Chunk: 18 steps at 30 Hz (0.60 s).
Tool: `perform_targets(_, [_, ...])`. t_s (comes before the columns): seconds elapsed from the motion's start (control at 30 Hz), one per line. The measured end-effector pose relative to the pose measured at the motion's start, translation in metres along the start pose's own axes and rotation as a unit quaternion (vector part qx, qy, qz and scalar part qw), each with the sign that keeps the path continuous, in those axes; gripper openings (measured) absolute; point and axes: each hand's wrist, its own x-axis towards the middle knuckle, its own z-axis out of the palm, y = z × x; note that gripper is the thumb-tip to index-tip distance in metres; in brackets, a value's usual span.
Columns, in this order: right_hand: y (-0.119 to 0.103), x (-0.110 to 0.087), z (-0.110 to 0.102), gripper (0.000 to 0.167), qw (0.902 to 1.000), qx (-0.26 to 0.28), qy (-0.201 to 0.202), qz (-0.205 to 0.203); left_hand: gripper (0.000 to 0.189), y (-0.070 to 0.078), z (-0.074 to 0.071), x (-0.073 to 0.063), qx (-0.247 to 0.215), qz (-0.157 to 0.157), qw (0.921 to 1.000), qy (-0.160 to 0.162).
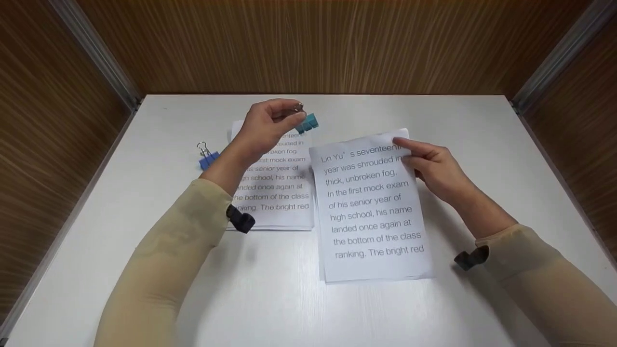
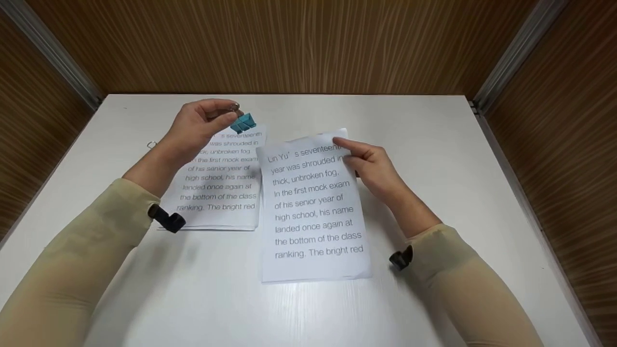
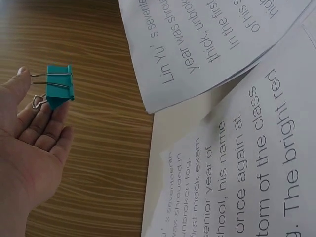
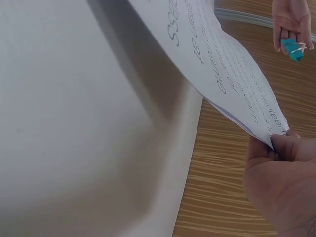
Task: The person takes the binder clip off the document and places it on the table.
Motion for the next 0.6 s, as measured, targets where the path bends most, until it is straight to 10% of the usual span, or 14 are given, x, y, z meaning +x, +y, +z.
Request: perform_targets(0.6, [0.019,0.004,-0.005,0.049,0.9982,-0.046,0.010,0.037,0.041,-0.014,-0.047,-0.030,0.049,-0.029,0.9978,0.034])
